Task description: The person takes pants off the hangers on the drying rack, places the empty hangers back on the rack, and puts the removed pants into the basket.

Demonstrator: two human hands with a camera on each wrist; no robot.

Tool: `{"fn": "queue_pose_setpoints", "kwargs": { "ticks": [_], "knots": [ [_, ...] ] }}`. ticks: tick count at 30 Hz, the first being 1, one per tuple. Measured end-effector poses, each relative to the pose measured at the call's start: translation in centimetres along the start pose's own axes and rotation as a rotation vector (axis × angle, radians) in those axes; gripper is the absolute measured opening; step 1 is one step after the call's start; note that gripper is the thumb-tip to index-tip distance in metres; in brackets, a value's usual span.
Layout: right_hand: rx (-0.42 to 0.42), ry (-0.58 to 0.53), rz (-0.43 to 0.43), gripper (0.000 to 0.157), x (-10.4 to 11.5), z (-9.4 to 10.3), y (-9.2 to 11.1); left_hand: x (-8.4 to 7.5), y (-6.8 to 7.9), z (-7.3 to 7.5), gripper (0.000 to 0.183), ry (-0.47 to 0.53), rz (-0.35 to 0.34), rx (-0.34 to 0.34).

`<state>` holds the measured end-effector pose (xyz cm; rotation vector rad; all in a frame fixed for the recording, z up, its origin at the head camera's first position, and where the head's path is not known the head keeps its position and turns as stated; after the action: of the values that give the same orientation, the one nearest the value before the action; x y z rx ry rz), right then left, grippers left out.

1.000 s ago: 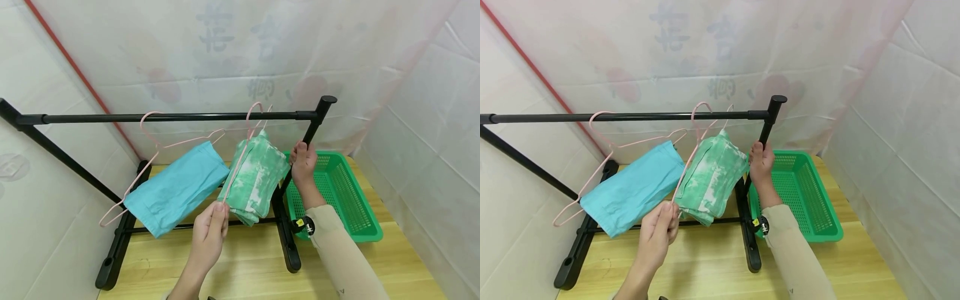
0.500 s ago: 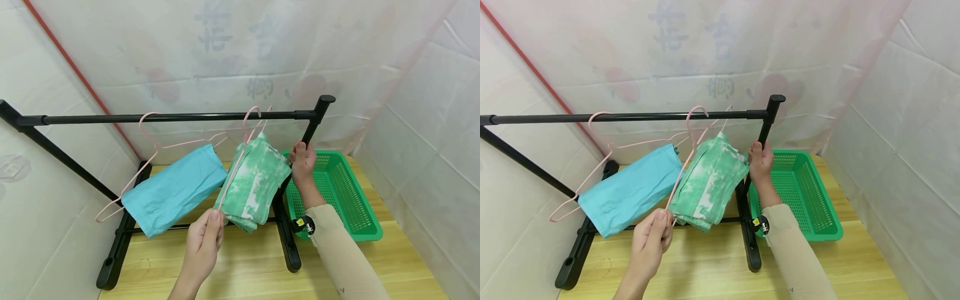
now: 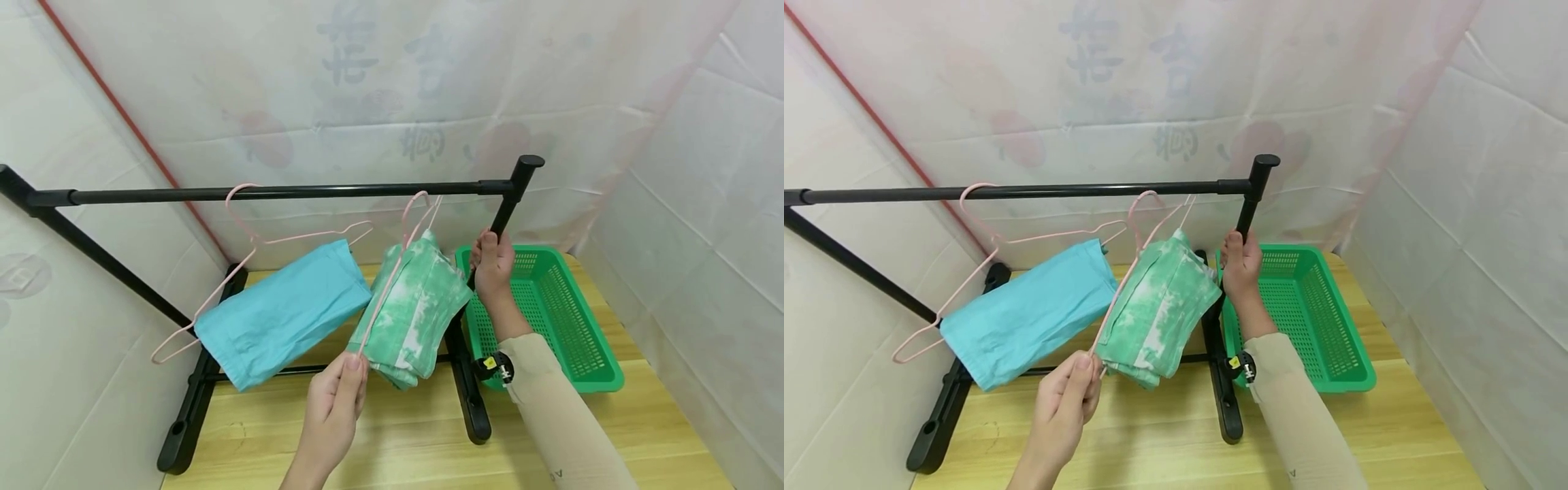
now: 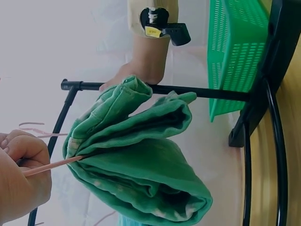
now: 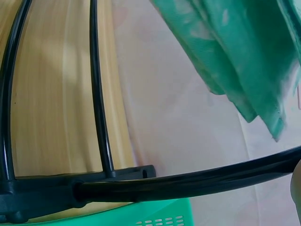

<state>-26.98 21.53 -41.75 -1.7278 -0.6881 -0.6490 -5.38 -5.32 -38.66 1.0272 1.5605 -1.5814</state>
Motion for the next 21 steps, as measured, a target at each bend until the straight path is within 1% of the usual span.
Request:
{"fn": "queue_pose_setpoints", "kwargs": {
  "ticks": [10, 13, 17, 18, 21],
  "knots": [
    [0.012, -0.005, -0.015, 0.037, 0.2, -0.4, -0.1, 0.5, 1.1, -0.5, 0.036, 0.039, -0.015, 0.01],
    [0.016, -0.001, -0.017, 0.039, 0.6, -0.6, -0.1, 0.6, 1.4, -0.5, 0.036, 0.041, 0.009, 0.009],
    [0.03, 0.009, -0.001, 0.048, 1.7, -1.1, -0.1, 0.7, 1.6, -0.6, 0.036, 0.038, 0.033, 0.008],
    [0.034, 0.01, 0.002, 0.05, 2.0, -1.2, -0.1, 0.7, 1.6, -0.5, 0.036, 0.04, 0.029, 0.008],
    [0.043, 0.011, 0.005, 0.049, 2.5, -1.5, -0.1, 0.7, 1.4, -0.5, 0.037, 0.032, -0.016, 0.007]
  ]
}}
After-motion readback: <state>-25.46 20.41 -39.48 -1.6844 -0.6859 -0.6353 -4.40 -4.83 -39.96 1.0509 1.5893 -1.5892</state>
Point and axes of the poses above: each hand's wrist, its own y-axis away from the middle knuckle, its own z-axis out of the back of the hand, x = y × z, the point moved 1 cm from there along -y, towards the middle knuckle, and after that the axes turned 4 degrees about -x, right-handed, at the moved point
